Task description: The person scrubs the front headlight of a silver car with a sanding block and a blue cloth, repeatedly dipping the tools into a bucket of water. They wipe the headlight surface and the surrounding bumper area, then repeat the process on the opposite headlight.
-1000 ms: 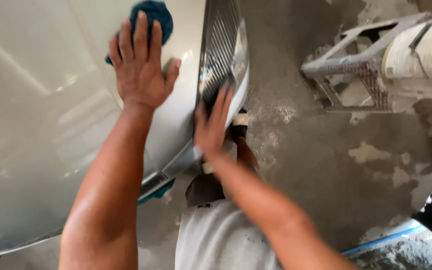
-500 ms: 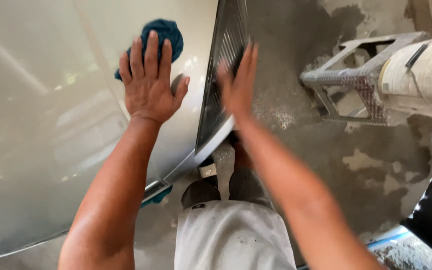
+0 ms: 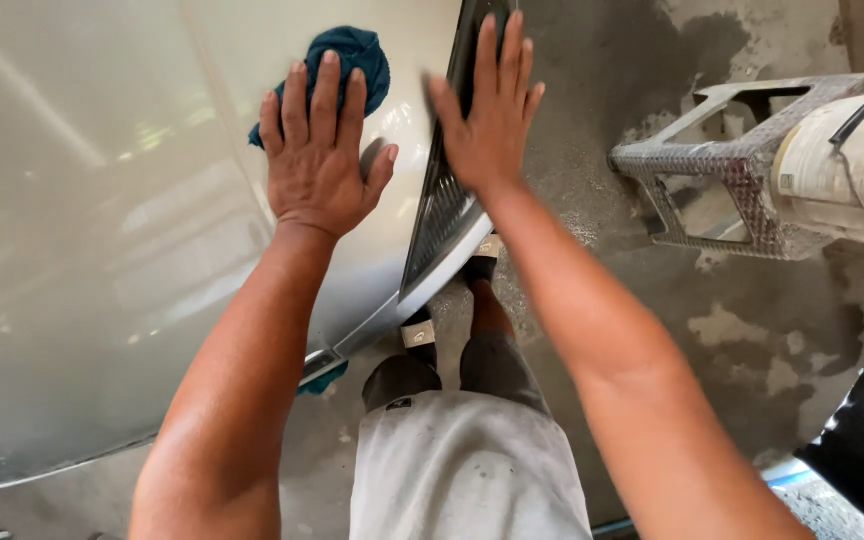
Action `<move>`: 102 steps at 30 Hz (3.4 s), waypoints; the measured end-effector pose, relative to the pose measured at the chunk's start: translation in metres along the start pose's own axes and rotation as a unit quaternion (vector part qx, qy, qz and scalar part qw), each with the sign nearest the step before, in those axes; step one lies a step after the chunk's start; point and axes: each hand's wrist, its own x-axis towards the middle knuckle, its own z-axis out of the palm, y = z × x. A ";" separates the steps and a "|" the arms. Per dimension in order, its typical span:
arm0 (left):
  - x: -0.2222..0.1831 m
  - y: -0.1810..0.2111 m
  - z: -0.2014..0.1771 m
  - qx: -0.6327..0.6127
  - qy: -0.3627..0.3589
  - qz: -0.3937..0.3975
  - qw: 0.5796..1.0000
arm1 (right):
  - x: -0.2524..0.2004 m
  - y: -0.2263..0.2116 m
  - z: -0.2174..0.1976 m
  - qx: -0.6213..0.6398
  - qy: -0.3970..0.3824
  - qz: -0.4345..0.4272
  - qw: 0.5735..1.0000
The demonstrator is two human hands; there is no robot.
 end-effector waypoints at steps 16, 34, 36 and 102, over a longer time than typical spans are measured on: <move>-0.001 0.000 0.001 0.008 -0.001 0.001 1.000 | 0.051 0.053 0.009 0.002 -0.084 0.019 0.996; 0.004 0.000 0.001 -0.004 0.009 0.004 1.000 | 0.030 0.023 -0.005 -0.007 -0.049 -0.050 0.997; 0.001 -0.001 0.000 -0.002 0.006 0.000 1.000 | -0.023 0.000 -0.013 -0.025 -0.056 -0.059 0.996; 0.000 0.000 0.002 -0.003 0.013 0.016 1.000 | -0.173 0.004 0.065 0.157 -0.003 0.072 0.985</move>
